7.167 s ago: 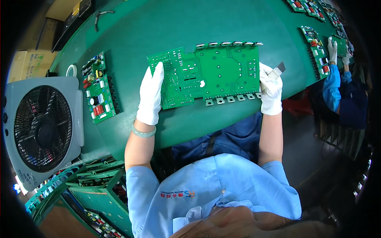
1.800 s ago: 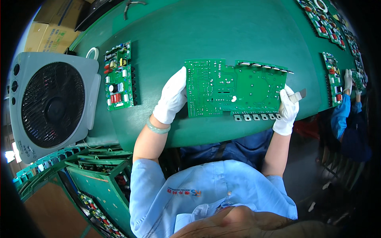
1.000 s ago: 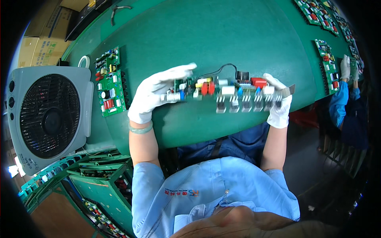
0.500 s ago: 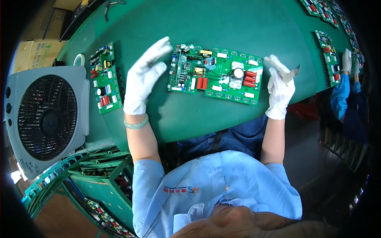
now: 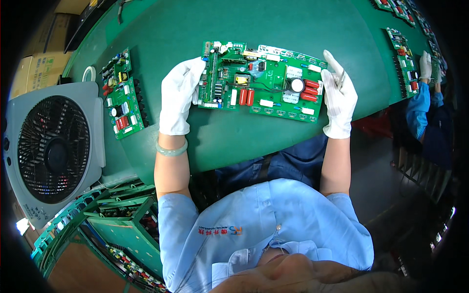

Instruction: The person cleans multiple green circuit boards at a workbench using a small metal scraper. They hold each board with gloved hands, flip it to access both sides, and scrape the surface to remove residue. The person handles the boards one at a time, placing them on a green tray after cleaning.

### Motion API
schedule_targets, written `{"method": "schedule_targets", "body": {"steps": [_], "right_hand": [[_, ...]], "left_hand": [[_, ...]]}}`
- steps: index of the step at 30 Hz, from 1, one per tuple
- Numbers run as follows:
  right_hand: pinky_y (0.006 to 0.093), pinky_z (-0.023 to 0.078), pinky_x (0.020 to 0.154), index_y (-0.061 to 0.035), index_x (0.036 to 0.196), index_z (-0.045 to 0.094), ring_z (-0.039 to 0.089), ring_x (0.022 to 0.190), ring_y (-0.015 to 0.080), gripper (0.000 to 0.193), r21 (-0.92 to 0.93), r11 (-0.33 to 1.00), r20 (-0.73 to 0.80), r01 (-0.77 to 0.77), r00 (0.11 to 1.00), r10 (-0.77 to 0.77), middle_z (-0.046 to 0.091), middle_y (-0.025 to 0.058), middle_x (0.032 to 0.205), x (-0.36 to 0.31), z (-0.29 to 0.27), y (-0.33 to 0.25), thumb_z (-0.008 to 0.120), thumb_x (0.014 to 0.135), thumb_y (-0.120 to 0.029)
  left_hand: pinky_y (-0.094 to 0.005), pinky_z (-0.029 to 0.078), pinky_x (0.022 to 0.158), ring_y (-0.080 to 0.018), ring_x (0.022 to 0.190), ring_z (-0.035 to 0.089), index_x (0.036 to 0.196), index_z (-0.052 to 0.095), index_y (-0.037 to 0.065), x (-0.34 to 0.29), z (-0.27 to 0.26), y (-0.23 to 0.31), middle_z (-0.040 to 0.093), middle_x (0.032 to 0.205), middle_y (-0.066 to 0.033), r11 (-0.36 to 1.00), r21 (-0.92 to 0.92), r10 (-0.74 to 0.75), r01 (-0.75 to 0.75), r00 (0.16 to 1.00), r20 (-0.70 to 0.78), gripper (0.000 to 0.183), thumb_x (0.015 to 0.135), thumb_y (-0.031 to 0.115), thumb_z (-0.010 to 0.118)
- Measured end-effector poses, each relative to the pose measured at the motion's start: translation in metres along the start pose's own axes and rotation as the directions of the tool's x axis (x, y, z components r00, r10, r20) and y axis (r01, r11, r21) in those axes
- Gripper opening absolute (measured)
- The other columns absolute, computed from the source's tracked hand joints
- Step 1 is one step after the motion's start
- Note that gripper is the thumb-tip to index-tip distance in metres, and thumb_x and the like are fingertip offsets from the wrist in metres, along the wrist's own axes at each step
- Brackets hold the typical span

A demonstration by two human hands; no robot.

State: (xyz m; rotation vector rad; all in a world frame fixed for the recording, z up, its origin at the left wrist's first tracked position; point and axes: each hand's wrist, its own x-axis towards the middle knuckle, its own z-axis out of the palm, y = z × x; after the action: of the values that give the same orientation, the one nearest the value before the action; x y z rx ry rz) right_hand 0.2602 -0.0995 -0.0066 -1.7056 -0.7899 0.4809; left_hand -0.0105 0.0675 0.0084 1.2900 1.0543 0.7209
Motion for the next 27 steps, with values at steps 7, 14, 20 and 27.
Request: {"method": "schedule_targets", "body": {"steps": [7, 14, 20, 27], "right_hand": [[0.0174, 0.028, 0.052, -0.0068, 0.13, 0.061, 0.034, 0.058, -0.0001, 0.038, 0.138, 0.988, 0.03, -0.072, 0.997, 0.068, 0.05, -0.0074, 0.072, -0.001, -0.002, -0.004, 0.065, 0.093, -0.009], [0.0171, 0.024, 0.047, -0.0055, 0.132, 0.06, 0.031, 0.054, -0.0012, 0.037, 0.214, 0.975, 0.012, -0.067, 0.998, 0.066, 0.046, -0.0086, 0.068, -0.002, 0.001, -0.003, 0.06, 0.095, -0.006], [0.0158, 0.023, 0.047, -0.0031, 0.133, 0.057, 0.032, 0.054, -0.0017, 0.037, 0.198, 0.979, -0.003, -0.042, 0.999, 0.044, 0.048, -0.0076, 0.071, -0.005, 0.002, -0.007, 0.057, 0.097, -0.01], [0.0152, 0.023, 0.047, 0.0011, 0.134, 0.054, 0.033, 0.054, -0.0019, 0.038, 0.207, 0.978, -0.001, 0.015, 1.0, -0.015, 0.048, -0.0069, 0.071, -0.005, 0.002, -0.001, 0.055, 0.099, -0.012]], "left_hand": [[-0.0176, 0.033, 0.041, -0.0011, 0.05, 0.047, 0.109, 0.067, -0.002, -0.004, 0.003, 0.003, 0.063, 0.075, 0.0008, 0.993, -0.116, 0.013, -0.019, 0.999, -0.051, 0.031, 0.093, 0.025, 0.066], [-0.0191, 0.037, 0.042, -0.0043, 0.052, 0.053, 0.108, 0.067, -0.002, -0.009, 0.001, -0.001, 0.066, 0.079, -0.0012, 0.967, -0.246, 0.057, -0.066, 0.997, -0.045, 0.026, 0.092, 0.019, 0.066], [-0.0203, 0.039, 0.041, -0.0063, 0.053, 0.057, 0.105, 0.066, -0.003, -0.01, 0.0, -0.003, 0.068, 0.082, -0.0046, 0.939, -0.343, 0.025, -0.027, 1.0, -0.009, 0.022, 0.091, 0.014, 0.068], [-0.021, 0.039, 0.039, -0.0074, 0.05, 0.057, 0.102, 0.066, -0.003, -0.014, 0.001, 0.0, 0.067, 0.08, -0.0049, 0.926, -0.378, 0.02, -0.012, 1.0, 0.015, 0.02, 0.092, 0.014, 0.066]]}}
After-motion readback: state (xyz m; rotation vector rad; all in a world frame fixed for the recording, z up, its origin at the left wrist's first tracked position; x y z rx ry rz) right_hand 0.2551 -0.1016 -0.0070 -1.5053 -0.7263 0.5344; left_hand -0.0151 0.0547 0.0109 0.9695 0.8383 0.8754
